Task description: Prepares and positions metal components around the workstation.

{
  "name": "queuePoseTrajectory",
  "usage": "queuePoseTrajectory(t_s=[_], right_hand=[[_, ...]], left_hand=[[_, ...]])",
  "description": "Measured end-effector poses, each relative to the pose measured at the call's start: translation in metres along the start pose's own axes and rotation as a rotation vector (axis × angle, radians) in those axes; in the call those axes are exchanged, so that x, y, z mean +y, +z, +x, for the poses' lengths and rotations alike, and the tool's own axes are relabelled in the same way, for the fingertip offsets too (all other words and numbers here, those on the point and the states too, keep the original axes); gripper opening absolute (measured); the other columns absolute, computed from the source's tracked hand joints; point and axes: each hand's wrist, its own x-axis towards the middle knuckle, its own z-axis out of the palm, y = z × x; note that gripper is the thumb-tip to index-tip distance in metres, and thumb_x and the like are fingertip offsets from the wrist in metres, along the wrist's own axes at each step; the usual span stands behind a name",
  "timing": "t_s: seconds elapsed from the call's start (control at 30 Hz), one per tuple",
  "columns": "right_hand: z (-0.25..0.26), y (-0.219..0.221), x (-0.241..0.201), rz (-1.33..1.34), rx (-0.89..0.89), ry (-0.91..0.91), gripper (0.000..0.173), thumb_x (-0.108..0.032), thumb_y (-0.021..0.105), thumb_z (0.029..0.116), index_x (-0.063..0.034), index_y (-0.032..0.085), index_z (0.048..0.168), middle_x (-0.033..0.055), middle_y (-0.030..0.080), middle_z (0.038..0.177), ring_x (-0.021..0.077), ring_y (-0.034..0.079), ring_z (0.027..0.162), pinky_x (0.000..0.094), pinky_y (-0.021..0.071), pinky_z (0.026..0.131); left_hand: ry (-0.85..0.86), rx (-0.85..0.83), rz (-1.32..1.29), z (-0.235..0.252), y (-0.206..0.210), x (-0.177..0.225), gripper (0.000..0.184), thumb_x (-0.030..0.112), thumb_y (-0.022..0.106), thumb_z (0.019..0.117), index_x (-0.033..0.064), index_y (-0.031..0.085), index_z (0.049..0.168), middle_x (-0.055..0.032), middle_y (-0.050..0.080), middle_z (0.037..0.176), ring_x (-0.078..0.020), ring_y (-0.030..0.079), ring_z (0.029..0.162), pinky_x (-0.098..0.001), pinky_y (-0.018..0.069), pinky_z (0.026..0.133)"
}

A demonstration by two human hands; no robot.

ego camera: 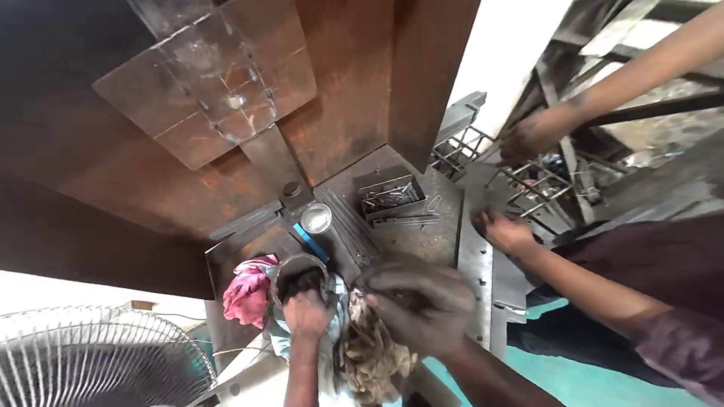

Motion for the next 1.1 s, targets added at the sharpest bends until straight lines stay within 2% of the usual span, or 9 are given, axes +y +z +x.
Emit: queuePoseTrajectory(t_s=[0.13,0.23,0.37,0.47,0.63,0.77,0.9,1.0,1.1], right_hand=[[-0.014,0.034,0.033,-0.188,0.042,-0.026,0.007,-0.011,0.069,0.093,-0.0058,0.071,0.09,0.0038,0.075,0.094,0.011,0.071,0.093,0.0268,0.0595,0.085],[-0.056,0.043,0.073,-0.381,-0.133,0.338,0.012,-0.001,0.067,0.0899,-0.0014,0.077,0.096,0.0119,0.075,0.107,0.0244,0.07,0.105,0.041,0.0573,0.095],[-0.092,0.001,0.081,-0.475,0.036,0.548,0.011,0.003,0.061,0.0866,0.0027,0.07,0.092,0.0119,0.07,0.095,0.0149,0.068,0.081,0.0317,0.0595,0.074],[-0.127,-0.042,0.088,-0.581,-0.151,0.892,0.012,-0.001,0.066,0.0938,0.0066,0.07,0.102,0.0208,0.07,0.098,0.0291,0.069,0.086,0.0474,0.0574,0.081],[-0.157,-0.073,0.088,-0.604,-0.514,1.152,0.027,-0.016,0.068,0.0971,0.0005,0.072,0.117,0.0206,0.072,0.11,0.0331,0.069,0.104,0.0529,0.0526,0.096],[-0.161,-0.09,0.085,-0.738,-0.481,1.278,0.027,-0.013,0.068,0.0963,0.0002,0.072,0.12,0.0246,0.07,0.118,0.0413,0.066,0.112,0.06,0.0493,0.099],[-0.164,-0.11,0.106,-0.966,-0.424,1.328,0.055,-0.019,0.08,0.0884,-0.0033,0.061,0.138,0.0281,0.058,0.138,0.048,0.059,0.123,0.0633,0.0488,0.1],[-0.167,-0.116,0.133,-1.036,-0.604,1.416,0.1,-0.031,0.089,0.0783,-0.0152,0.035,0.16,0.027,0.029,0.162,0.0534,0.039,0.141,0.0634,0.0462,0.104],[-0.167,-0.109,0.153,-1.006,-0.717,1.367,0.098,-0.039,0.087,0.0801,-0.0177,0.035,0.161,0.0255,0.024,0.165,0.0538,0.036,0.142,0.0645,0.0455,0.104]], left_hand=[[0.032,0.079,-0.03,-0.004,0.013,0.0,0.056,0.051,0.052,0.0994,0.0036,0.069,0.123,-0.0205,0.071,0.119,-0.0387,0.066,0.116,-0.0575,0.0506,0.095],[0.026,0.077,-0.042,-0.011,0.024,0.001,0.051,0.047,0.055,0.0991,0.0025,0.071,0.117,-0.0208,0.072,0.117,-0.0395,0.066,0.115,-0.0587,0.0506,0.095],[-0.016,0.063,-0.029,-0.019,0.03,-0.004,0.05,0.045,0.058,0.1001,0.0029,0.069,0.123,-0.0224,0.071,0.116,-0.0411,0.066,0.114,-0.0586,0.0508,0.095],[0.008,0.128,-0.056,-0.014,0.037,-0.011,0.05,0.046,0.063,0.0972,0.0033,0.07,0.122,-0.0244,0.072,0.112,-0.0435,0.067,0.11,-0.0613,0.0506,0.092],[0.283,0.816,-0.448,0.022,0.062,-0.034,0.058,0.046,0.076,0.0856,-0.0003,0.071,0.12,-0.0264,0.071,0.112,-0.0494,0.067,0.102,-0.0692,0.0488,0.088],[0.456,1.057,-0.471,0.029,0.084,-0.028,0.042,0.034,0.05,0.1005,0.0023,0.072,0.117,-0.0264,0.067,0.118,-0.0474,0.063,0.109,-0.0644,0.0457,0.095],[0.345,0.991,-0.389,0.022,0.087,-0.02,0.043,0.028,0.042,0.1017,0.0054,0.078,0.108,-0.023,0.071,0.116,-0.0491,0.061,0.117,-0.0708,0.0314,0.107],[0.234,0.843,-0.376,0.024,0.066,-0.015,0.045,0.03,0.043,0.1039,0.0014,0.078,0.103,-0.0216,0.073,0.115,-0.0512,0.059,0.122,-0.0785,0.0248,0.105],[0.22,0.779,-0.347,0.03,0.053,-0.015,0.049,0.032,0.04,0.1072,0.0011,0.078,0.103,-0.0203,0.074,0.113,-0.0506,0.06,0.12,-0.079,0.0256,0.105]])
